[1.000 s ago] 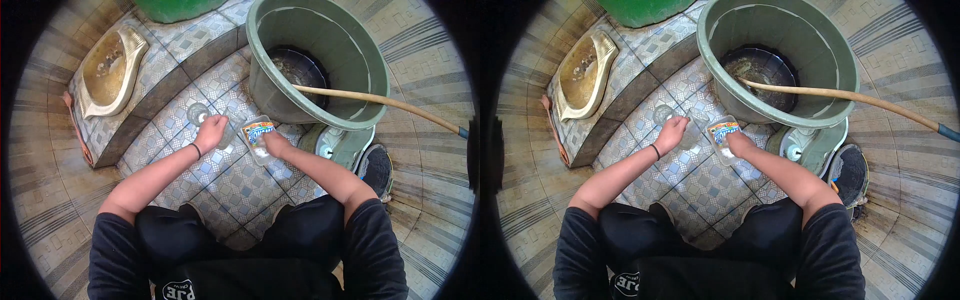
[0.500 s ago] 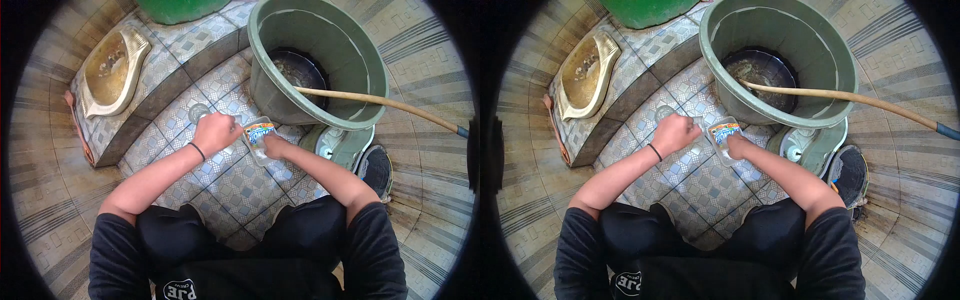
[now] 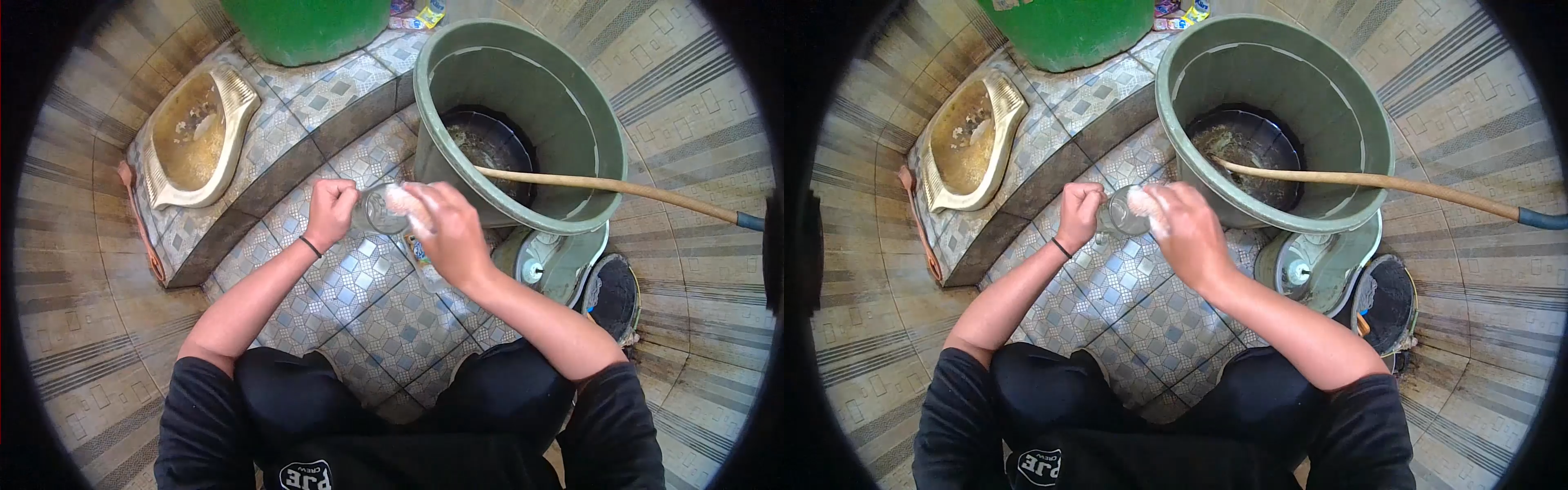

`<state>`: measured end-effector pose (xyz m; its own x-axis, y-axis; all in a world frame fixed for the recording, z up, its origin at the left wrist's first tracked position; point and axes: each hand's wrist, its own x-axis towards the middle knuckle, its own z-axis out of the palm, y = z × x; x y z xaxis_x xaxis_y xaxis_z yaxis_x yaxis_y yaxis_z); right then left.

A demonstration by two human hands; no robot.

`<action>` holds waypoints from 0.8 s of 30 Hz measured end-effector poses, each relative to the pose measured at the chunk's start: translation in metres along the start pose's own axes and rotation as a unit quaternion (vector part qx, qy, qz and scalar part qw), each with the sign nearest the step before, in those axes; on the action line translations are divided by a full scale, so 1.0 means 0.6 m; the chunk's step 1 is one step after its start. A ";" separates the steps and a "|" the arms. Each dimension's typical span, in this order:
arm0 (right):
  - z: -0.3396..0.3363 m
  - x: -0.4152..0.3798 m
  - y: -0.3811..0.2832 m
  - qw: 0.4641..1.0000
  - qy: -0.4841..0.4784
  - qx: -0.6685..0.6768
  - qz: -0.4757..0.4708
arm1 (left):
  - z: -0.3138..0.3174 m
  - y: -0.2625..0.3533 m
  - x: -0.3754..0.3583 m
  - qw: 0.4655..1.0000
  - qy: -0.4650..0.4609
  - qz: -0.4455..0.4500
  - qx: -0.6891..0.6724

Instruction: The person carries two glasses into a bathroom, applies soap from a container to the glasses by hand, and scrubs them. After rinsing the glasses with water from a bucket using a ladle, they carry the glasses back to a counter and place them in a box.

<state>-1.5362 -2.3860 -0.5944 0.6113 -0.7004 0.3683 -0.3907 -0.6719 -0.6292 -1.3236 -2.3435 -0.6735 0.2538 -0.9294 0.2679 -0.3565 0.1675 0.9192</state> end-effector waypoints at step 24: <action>0.060 -0.030 -0.016 0.943 -0.325 0.059 -0.028 | 0.031 0.144 -0.013 0.945 0.003 0.292 0.145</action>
<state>-1.5187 -2.3580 -0.6197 0.9367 -0.3430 -0.0705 -0.2894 -0.6450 -0.7073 -1.3731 -2.3279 -0.6016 -0.0568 -0.7040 0.7079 -0.6690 0.5532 0.4964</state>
